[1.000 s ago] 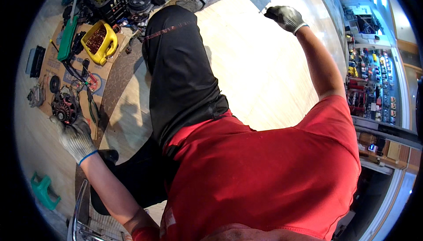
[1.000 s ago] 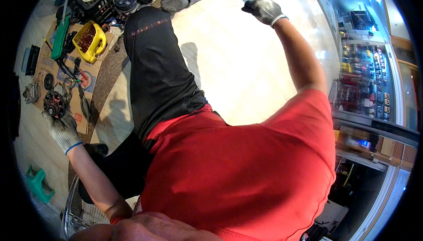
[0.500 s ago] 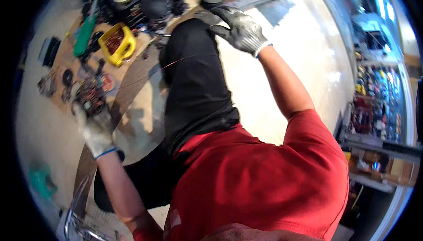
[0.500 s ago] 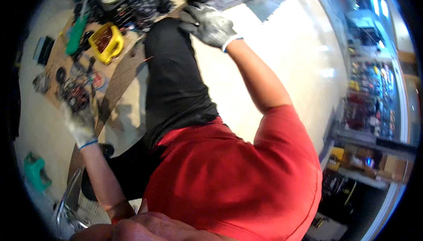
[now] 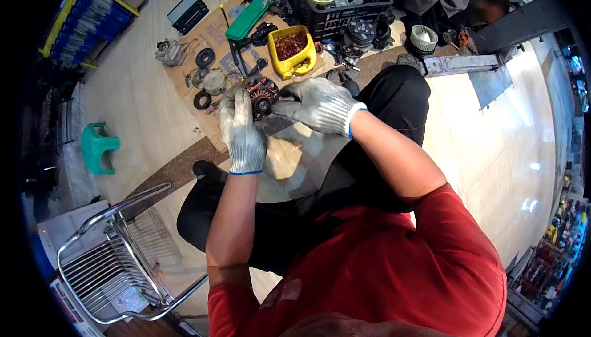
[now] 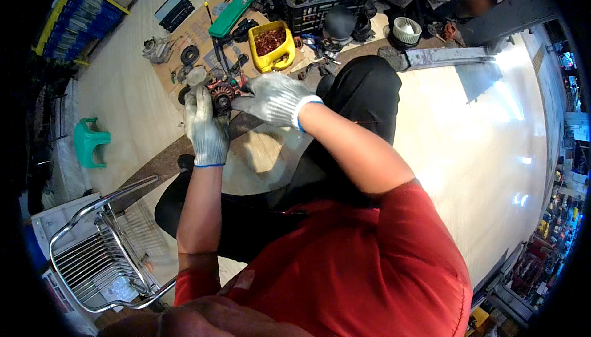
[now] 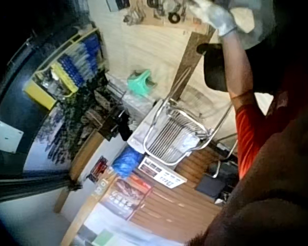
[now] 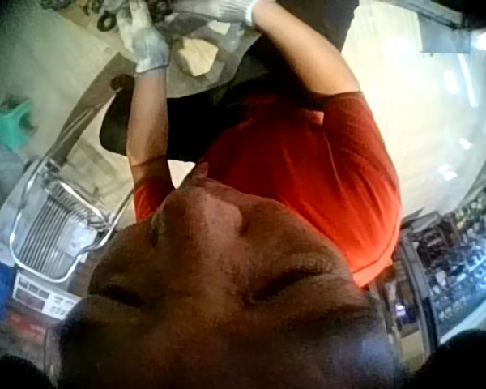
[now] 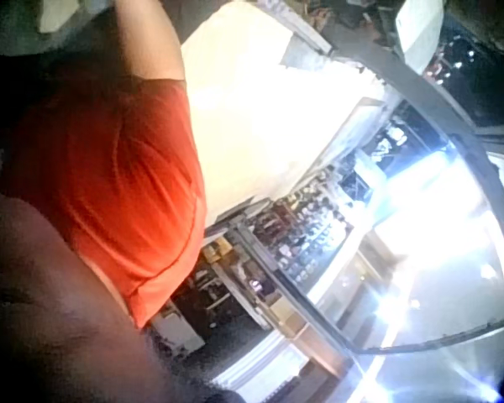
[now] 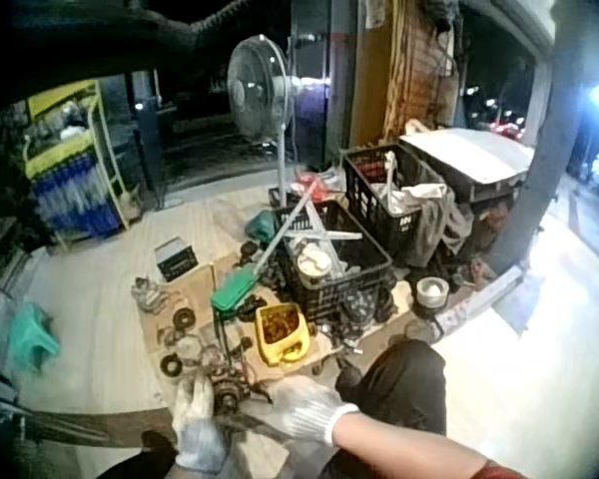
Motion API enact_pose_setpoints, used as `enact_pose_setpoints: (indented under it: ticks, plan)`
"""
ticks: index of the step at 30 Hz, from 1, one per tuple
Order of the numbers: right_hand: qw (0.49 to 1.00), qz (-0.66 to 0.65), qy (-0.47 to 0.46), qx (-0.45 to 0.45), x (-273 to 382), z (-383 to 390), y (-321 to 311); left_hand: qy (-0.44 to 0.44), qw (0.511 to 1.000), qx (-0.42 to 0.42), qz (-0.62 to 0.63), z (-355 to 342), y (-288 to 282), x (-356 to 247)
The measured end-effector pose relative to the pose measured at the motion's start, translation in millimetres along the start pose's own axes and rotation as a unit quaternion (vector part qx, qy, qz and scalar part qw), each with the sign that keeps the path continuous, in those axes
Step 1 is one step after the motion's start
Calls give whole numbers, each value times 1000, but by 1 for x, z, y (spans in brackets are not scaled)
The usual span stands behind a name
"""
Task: The person, while sitting on the floor, works on an alternator by handling the internal copper winding and using a tool to manipulate wires and components.
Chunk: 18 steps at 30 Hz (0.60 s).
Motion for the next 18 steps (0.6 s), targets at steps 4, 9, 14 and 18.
enact_pose_setpoints:
  ticks: [4, 9, 14, 18]
  plan:
    - [997, 21, -34, -62, -3, 14, -21, 25, 997, 66, -23, -1, 4, 0]
    - [996, -6, -25, -83, -23, 2, -45, 44, 986, 125, -100, -4, 2, 8]
    - [999, 28, 2, -31, -53, -7, -35, -144, 963, 75, 213, 1, 15, 12]
    - [997, 15, -78, 18, -52, 21, -17, -203, 944, -27, 261, -3, -1, 19]
Point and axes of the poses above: each hand's wrist, its own z-axis away from the middle knuckle, its own y-axis out of the palm, x = y × z, the point moved 7 cm from there along -z, towards the middle knuckle, and after that the axes turned 9 degrees about y, right-handed, at the moved point
